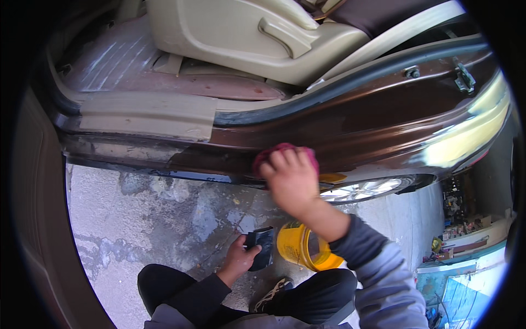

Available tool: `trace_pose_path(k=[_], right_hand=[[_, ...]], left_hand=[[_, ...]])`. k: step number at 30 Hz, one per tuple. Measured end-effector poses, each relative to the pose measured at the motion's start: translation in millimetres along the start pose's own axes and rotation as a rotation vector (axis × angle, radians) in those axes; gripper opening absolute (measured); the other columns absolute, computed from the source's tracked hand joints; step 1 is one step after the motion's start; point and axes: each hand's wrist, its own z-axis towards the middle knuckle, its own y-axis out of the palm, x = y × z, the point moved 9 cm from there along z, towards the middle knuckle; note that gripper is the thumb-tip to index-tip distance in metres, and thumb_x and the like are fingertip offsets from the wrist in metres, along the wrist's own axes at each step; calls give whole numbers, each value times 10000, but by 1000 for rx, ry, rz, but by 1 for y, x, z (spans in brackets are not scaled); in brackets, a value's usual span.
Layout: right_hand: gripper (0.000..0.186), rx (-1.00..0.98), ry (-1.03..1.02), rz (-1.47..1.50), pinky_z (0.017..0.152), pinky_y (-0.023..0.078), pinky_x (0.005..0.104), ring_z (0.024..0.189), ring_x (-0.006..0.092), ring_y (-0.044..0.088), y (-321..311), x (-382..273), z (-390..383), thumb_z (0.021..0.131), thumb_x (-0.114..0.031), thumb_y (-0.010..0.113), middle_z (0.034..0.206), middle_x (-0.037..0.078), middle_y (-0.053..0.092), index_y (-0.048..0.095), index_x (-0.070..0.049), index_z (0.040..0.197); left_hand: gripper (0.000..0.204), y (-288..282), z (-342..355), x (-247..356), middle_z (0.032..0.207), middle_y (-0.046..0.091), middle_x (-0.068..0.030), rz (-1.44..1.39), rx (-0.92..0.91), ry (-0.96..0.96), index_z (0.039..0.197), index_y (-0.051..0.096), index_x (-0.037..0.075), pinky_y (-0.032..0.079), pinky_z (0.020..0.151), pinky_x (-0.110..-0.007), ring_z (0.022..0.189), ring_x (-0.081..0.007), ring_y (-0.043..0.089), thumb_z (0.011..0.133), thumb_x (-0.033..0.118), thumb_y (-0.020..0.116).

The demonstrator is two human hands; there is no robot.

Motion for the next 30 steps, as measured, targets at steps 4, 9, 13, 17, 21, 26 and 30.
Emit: trace_pose_path(k=[4, 9, 13, 17, 21, 26, 30], right_hand=[[475, 247, 150, -93, 1124, 445, 580, 1243, 359, 621, -64, 48, -15, 758, -214, 813, 1298, 130, 669, 749, -155, 1226], [484, 245, 219, -134, 1168, 421, 613, 1288, 382, 620, 6, 6, 29, 844, -270, 772, 1390, 178, 682, 720, -114, 1300], [556, 326, 191, 26, 1123, 444, 585, 1299, 371, 618, 38, -47, 73, 869, -273, 753, 1423, 175, 671, 674, -80, 1384], [617, 349, 217, 271, 1142, 435, 577, 1354, 354, 595, 43, -70, 93, 849, -254, 778, 1508, 170, 629, 661, -113, 1439], [684, 406, 56, 290, 1218, 375, 589, 1426, 355, 564, 46, -76, 68, 815, -238, 827, 1584, 155, 592, 667, -212, 1480], [540, 493, 104, 129, 1218, 340, 628, 1412, 349, 562, 77, -75, 46, 821, -265, 761, 1539, 149, 611, 739, -209, 1358], [453, 614, 74, 166, 1219, 316, 615, 1412, 328, 567, 86, -119, 85, 900, -293, 660, 1518, 134, 624, 731, -192, 1336]], left_hand=[[364, -3, 3, 7, 1093, 804, -118, 41, 64, 39, 1246, 706, 6, 595, 848, -387, 944, -219, 769, 964, 199, 831], [412, -20, 10, 2, 1115, 806, -152, 162, 87, 42, 1243, 711, 7, 597, 865, -397, 979, -272, 787, 942, 254, 845], [427, -42, 5, 2, 1111, 809, -168, 197, 145, 42, 1248, 711, 13, 598, 885, -422, 1011, -327, 789, 941, 281, 839], [429, -44, -1, 1, 1088, 806, -179, 175, 141, -5, 1265, 698, 23, 602, 848, -425, 951, -321, 796, 951, 287, 824], [408, -27, -3, 3, 1101, 792, -141, 205, 60, -28, 1300, 650, 13, 601, 810, -378, 904, -236, 769, 990, 229, 803], [350, -26, -5, 9, 1105, 775, -82, 169, 60, -12, 1305, 640, 11, 596, 820, -345, 922, -145, 729, 1022, 161, 780], [406, -43, -14, 23, 1108, 787, -199, 274, 161, 34, 1247, 691, 10, 590, 847, -446, 929, -357, 777, 957, 268, 811]])
